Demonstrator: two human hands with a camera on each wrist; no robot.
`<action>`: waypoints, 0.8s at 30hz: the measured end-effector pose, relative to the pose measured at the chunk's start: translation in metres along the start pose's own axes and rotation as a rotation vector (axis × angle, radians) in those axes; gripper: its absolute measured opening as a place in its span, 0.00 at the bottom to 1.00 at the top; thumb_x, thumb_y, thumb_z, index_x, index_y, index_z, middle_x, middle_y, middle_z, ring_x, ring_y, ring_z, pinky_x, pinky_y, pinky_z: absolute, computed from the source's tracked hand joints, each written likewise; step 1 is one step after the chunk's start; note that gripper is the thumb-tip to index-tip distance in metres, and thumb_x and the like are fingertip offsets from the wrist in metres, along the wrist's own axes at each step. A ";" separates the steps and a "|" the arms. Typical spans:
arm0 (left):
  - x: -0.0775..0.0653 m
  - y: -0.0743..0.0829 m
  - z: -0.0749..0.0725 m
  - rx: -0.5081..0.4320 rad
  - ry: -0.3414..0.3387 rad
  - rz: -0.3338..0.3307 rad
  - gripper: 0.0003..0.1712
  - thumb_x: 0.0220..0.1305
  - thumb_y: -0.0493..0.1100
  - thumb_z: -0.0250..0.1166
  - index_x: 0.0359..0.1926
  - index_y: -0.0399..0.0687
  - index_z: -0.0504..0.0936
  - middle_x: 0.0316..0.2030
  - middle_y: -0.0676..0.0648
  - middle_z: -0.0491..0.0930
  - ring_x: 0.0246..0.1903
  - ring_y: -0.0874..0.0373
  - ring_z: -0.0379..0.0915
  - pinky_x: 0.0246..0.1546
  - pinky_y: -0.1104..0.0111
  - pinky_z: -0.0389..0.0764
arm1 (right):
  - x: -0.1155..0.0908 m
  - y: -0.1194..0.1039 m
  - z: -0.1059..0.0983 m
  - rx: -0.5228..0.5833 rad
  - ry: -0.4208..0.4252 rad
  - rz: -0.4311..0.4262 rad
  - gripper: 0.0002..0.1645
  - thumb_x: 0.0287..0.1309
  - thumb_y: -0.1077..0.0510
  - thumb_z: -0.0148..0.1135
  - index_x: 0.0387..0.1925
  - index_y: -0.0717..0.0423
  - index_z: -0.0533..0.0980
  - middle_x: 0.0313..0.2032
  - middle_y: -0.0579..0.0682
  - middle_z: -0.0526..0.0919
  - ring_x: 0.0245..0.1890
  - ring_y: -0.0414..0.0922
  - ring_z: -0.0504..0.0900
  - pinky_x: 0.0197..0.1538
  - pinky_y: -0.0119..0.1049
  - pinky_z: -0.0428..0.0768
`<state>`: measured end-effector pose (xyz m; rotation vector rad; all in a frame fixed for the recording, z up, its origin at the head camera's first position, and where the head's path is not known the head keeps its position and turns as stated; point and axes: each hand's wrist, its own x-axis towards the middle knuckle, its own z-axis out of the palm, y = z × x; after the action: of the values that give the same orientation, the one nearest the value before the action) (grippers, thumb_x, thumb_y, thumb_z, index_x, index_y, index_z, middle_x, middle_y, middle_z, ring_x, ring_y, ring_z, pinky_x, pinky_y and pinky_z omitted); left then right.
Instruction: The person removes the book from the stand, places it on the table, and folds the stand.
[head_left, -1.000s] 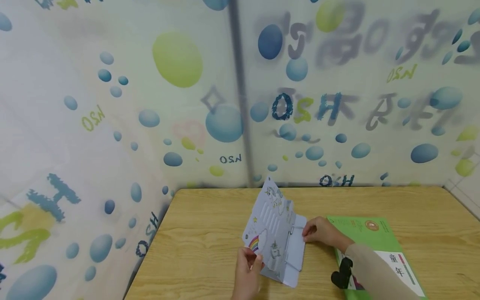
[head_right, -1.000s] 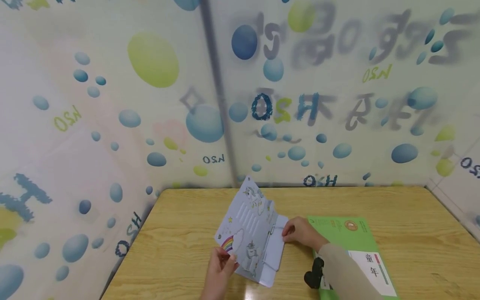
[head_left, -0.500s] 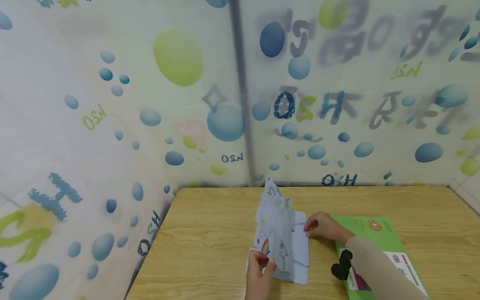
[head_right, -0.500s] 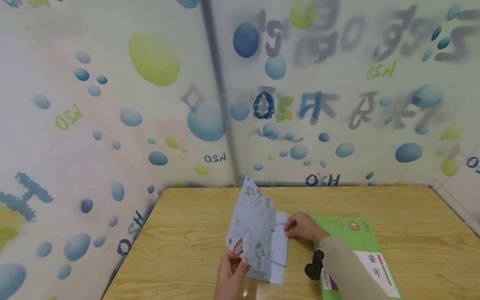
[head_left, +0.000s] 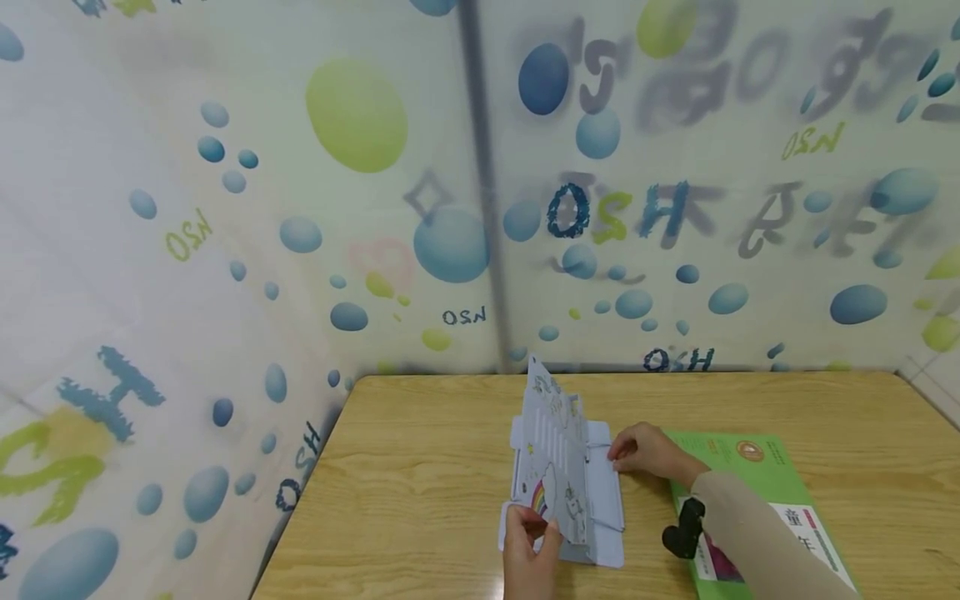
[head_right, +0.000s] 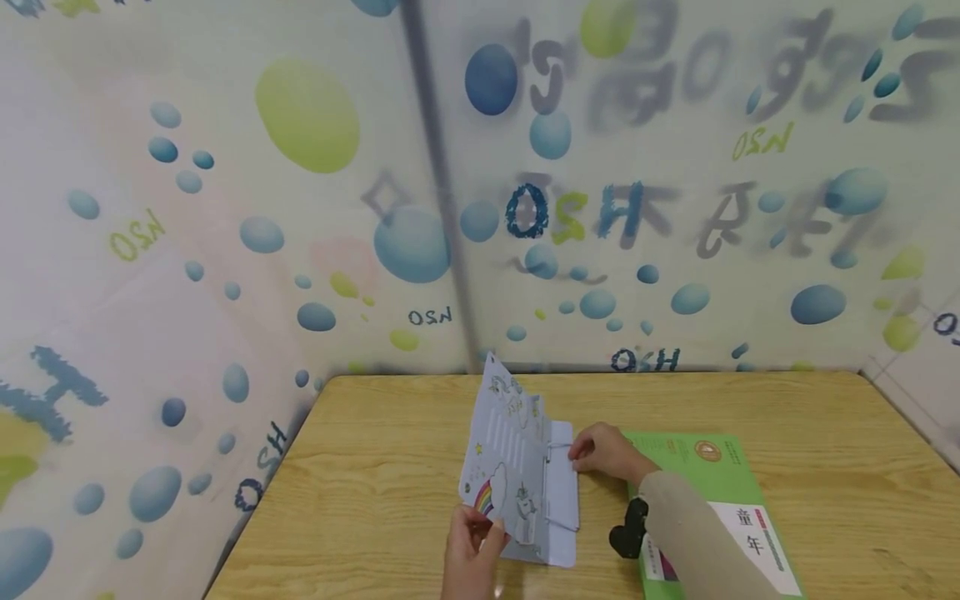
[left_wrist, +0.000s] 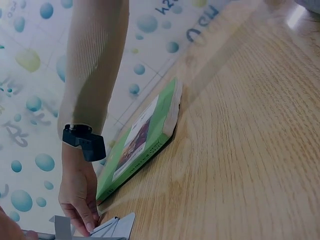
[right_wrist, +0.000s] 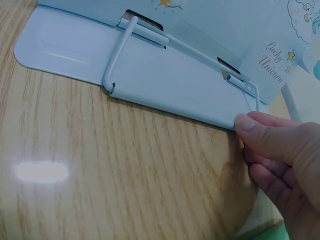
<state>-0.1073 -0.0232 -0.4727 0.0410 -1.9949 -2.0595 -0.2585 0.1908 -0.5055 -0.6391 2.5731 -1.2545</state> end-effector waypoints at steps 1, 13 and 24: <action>0.000 0.000 0.001 0.000 0.006 0.005 0.10 0.52 0.26 0.57 0.31 0.36 0.63 0.30 0.47 0.71 0.30 0.60 0.73 0.31 0.72 0.77 | 0.000 0.000 0.000 0.000 0.002 -0.004 0.05 0.46 0.67 0.67 0.28 0.62 0.80 0.26 0.46 0.78 0.26 0.39 0.73 0.29 0.30 0.74; -0.003 -0.009 0.007 -0.004 0.007 0.069 0.10 0.51 0.25 0.57 0.32 0.35 0.64 0.30 0.48 0.71 0.30 0.64 0.71 0.31 0.71 0.76 | 0.002 0.002 0.002 -0.041 0.056 0.025 0.05 0.47 0.68 0.66 0.30 0.60 0.80 0.27 0.45 0.79 0.28 0.41 0.74 0.30 0.31 0.74; -0.002 -0.008 0.005 -0.014 -0.004 0.019 0.11 0.51 0.27 0.58 0.31 0.36 0.64 0.30 0.47 0.71 0.31 0.60 0.73 0.31 0.71 0.77 | 0.002 -0.001 0.004 -0.028 0.070 0.086 0.06 0.47 0.69 0.66 0.30 0.60 0.80 0.27 0.46 0.78 0.28 0.41 0.73 0.30 0.32 0.74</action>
<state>-0.1076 -0.0178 -0.4808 0.0154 -1.9753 -2.0633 -0.2584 0.1869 -0.5069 -0.4927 2.6487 -1.2371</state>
